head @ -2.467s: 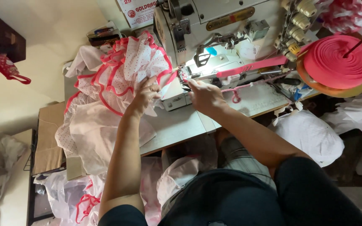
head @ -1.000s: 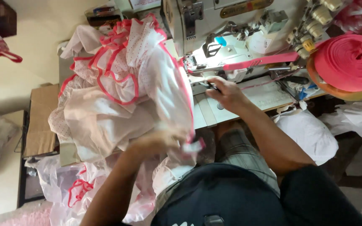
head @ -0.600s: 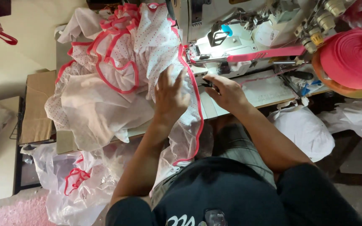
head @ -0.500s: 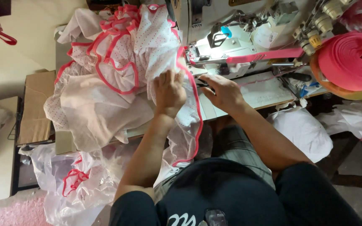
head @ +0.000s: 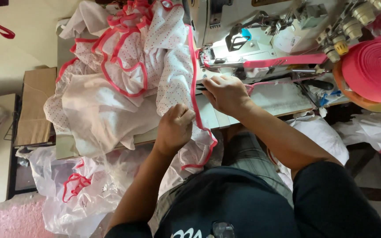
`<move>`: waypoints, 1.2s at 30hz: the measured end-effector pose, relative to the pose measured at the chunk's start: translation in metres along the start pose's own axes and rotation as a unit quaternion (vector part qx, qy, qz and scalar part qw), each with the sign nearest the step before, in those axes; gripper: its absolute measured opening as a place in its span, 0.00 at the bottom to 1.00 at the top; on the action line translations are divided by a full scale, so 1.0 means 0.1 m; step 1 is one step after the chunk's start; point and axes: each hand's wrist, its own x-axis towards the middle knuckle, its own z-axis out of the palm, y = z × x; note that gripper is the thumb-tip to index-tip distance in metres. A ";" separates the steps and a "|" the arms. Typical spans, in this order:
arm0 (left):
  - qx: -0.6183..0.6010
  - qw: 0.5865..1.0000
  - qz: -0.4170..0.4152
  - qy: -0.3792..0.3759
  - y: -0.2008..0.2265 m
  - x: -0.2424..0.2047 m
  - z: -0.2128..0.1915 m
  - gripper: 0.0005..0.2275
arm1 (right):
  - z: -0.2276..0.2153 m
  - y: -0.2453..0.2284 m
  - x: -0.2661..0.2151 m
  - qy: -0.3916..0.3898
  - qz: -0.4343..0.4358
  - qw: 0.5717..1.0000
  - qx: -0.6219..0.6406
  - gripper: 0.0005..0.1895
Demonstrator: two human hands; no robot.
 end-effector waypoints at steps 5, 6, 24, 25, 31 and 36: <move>-0.022 0.999 -0.006 -0.023 0.09 -0.19 -0.05 0.08 | -0.14 0.10 0.04 -0.027 0.014 1.000 0.007 0.11; -0.054 0.998 -0.003 -0.036 0.12 -0.22 -0.10 0.08 | -0.15 0.13 0.03 -0.043 0.031 0.999 0.003 0.12; -0.244 0.969 0.004 -0.043 0.50 -0.11 -0.91 0.09 | 0.33 0.21 0.37 -0.095 0.005 0.994 -0.059 0.11; -0.245 0.969 0.003 -0.044 0.52 -0.10 -0.93 0.09 | 0.32 0.17 0.40 -0.097 0.005 0.994 -0.058 0.11; -0.323 0.943 0.028 -0.079 0.68 0.15 -1.27 0.08 | 0.25 -0.05 0.61 -0.120 0.008 0.992 0.036 0.06; -0.447 0.871 -0.093 -0.180 0.61 0.02 -1.45 0.09 | 0.08 -0.13 0.52 -0.127 0.065 0.954 0.264 0.07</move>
